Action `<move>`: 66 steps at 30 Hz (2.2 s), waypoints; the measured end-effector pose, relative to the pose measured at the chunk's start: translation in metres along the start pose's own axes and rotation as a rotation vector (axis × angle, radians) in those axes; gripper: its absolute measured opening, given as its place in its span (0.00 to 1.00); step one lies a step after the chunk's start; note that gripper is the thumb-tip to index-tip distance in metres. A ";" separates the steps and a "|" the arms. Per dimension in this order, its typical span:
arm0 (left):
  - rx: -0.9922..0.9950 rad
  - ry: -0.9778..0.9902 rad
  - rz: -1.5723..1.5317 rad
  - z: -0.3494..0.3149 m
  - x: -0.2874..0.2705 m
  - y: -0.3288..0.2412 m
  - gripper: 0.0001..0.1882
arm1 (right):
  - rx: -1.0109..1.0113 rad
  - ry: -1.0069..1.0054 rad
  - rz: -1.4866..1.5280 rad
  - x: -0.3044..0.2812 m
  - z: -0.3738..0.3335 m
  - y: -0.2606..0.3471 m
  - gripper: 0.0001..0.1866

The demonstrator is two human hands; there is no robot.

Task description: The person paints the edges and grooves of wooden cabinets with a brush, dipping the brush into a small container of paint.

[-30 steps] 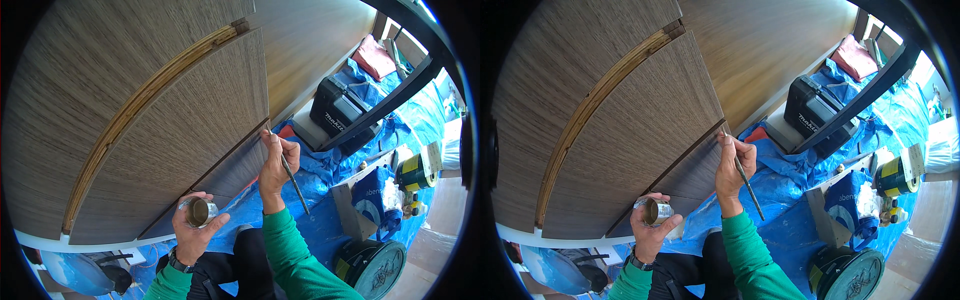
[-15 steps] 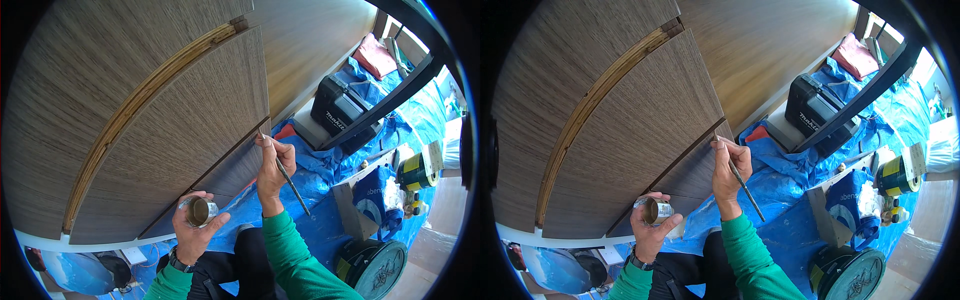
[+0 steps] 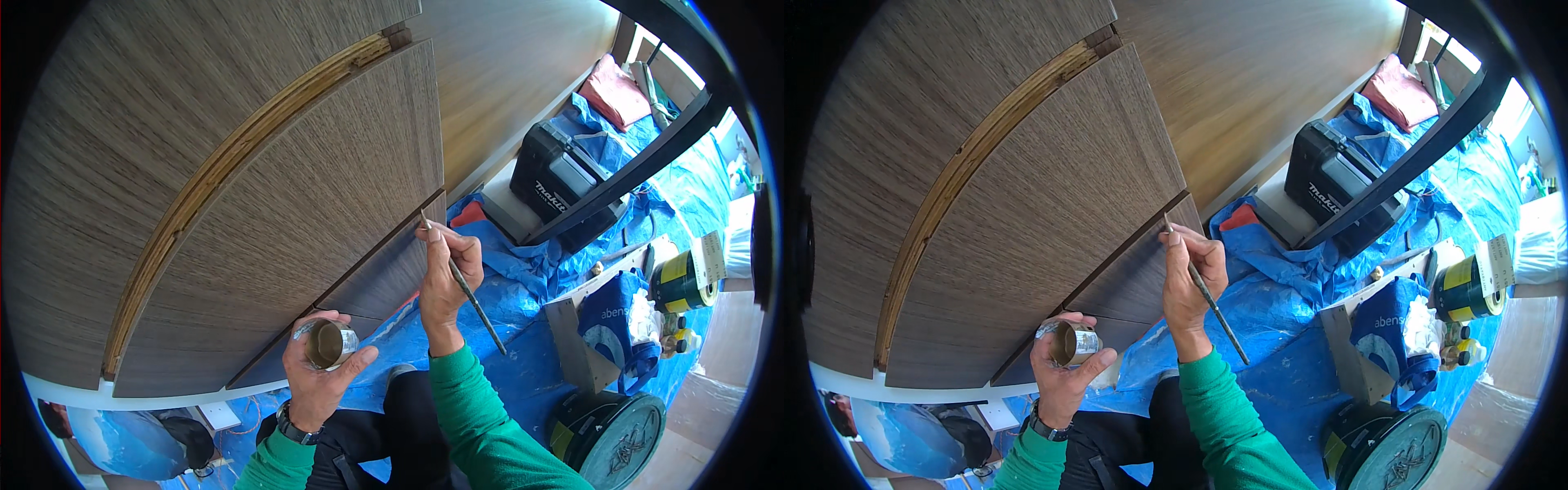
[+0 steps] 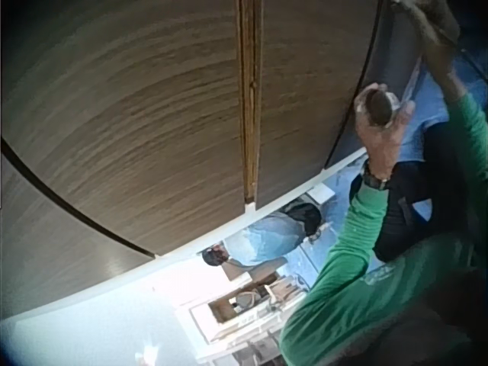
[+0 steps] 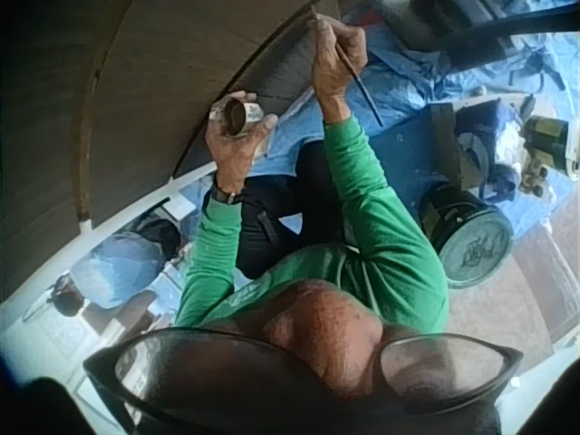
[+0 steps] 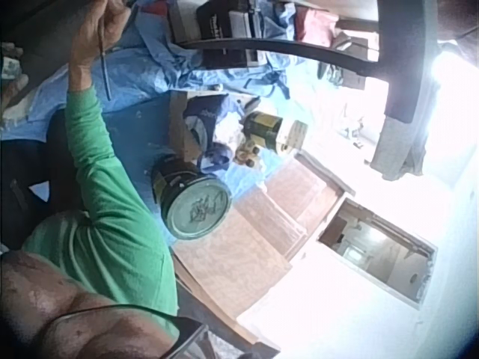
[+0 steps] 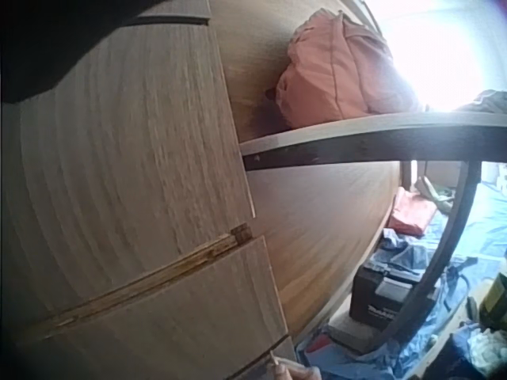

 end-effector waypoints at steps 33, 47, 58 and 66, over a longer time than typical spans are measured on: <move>0.027 -0.006 -0.006 -0.001 -0.001 0.000 0.32 | 0.027 0.097 -0.033 0.001 -0.013 0.004 0.05; 0.046 -0.023 0.024 0.000 0.000 -0.001 0.34 | 0.076 0.099 0.001 0.002 -0.019 0.005 0.04; 0.033 -0.017 0.031 0.000 -0.001 0.000 0.34 | 0.067 0.069 0.012 0.002 -0.018 0.010 0.05; 0.012 -0.024 0.014 -0.001 0.002 -0.004 0.32 | 0.033 0.189 -0.047 -0.003 -0.026 0.007 0.05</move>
Point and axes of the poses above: each hand's wrist, its own z-axis towards the middle knuckle, its own x-axis out of the palm, y = z × x, the point moved 2 cm from there along z, towards the middle knuckle, and after that the axes turned 11 degrees about y, right-handed, at the moved point
